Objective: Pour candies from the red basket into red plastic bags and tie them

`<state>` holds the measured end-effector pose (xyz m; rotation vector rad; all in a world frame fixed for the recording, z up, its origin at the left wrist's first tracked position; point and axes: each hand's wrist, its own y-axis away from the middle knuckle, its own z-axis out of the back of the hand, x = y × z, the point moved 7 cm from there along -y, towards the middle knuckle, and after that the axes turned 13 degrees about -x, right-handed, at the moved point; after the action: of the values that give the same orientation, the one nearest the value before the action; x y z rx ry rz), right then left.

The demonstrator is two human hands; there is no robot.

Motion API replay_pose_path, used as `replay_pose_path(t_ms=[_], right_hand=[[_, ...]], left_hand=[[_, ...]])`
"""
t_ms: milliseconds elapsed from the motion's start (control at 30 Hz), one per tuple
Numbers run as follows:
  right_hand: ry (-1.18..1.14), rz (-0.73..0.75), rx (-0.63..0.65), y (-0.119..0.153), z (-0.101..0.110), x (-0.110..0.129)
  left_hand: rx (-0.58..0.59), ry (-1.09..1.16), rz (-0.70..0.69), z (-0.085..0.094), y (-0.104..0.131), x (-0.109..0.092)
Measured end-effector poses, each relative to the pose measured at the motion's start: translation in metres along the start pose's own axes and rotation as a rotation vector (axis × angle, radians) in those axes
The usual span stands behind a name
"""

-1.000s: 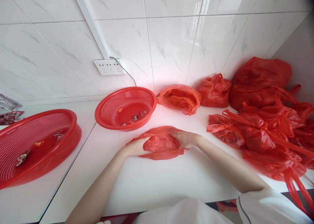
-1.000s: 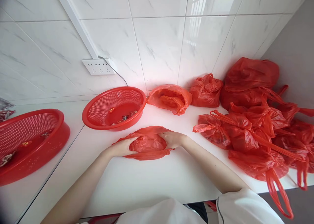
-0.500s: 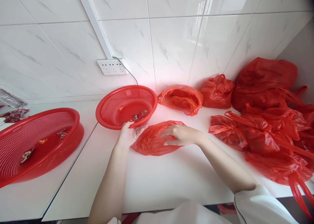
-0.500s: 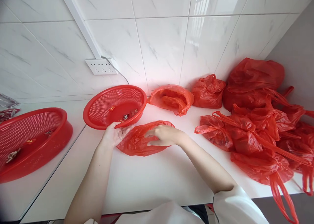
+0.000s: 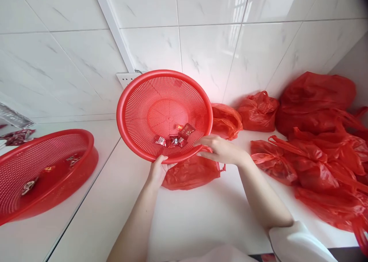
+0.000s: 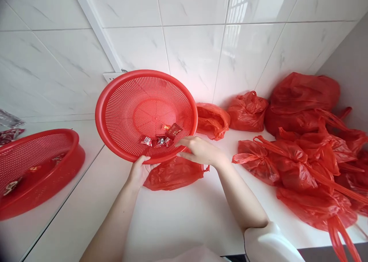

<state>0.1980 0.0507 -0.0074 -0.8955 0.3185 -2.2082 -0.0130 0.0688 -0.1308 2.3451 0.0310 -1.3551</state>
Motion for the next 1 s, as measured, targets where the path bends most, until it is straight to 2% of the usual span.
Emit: replay_pose_path(t_ms=[200,400,500,800,933,1000], right_hand=[[0.166,-0.060,-0.133,-0.005,-0.008,-0.022],[0.264,-0.018,-0.071,-0.010,-0.049,-0.027],[0.280,-0.039,-0.066,-0.011,-0.059,-0.030],[0.121,-0.048,-0.052,-0.012,-0.049,-0.023],[-0.059,-0.022,-0.073,-0.011,-0.040,-0.016],[-0.129,-0.016,-0.042,-0.009,-0.039,-0.012]], left_hand=[[0.038,-0.039,0.009,-0.009,0.014,0.010],[0.061,-0.063,-0.017,-0.016,0.021,0.017],[0.063,-0.054,-0.045,-0.017,0.022,0.016],[0.024,-0.019,-0.059,-0.011,0.016,0.006],[0.006,-0.007,-0.102,-0.005,0.009,0.003],[0.009,-0.008,-0.108,-0.003,0.007,0.002]])
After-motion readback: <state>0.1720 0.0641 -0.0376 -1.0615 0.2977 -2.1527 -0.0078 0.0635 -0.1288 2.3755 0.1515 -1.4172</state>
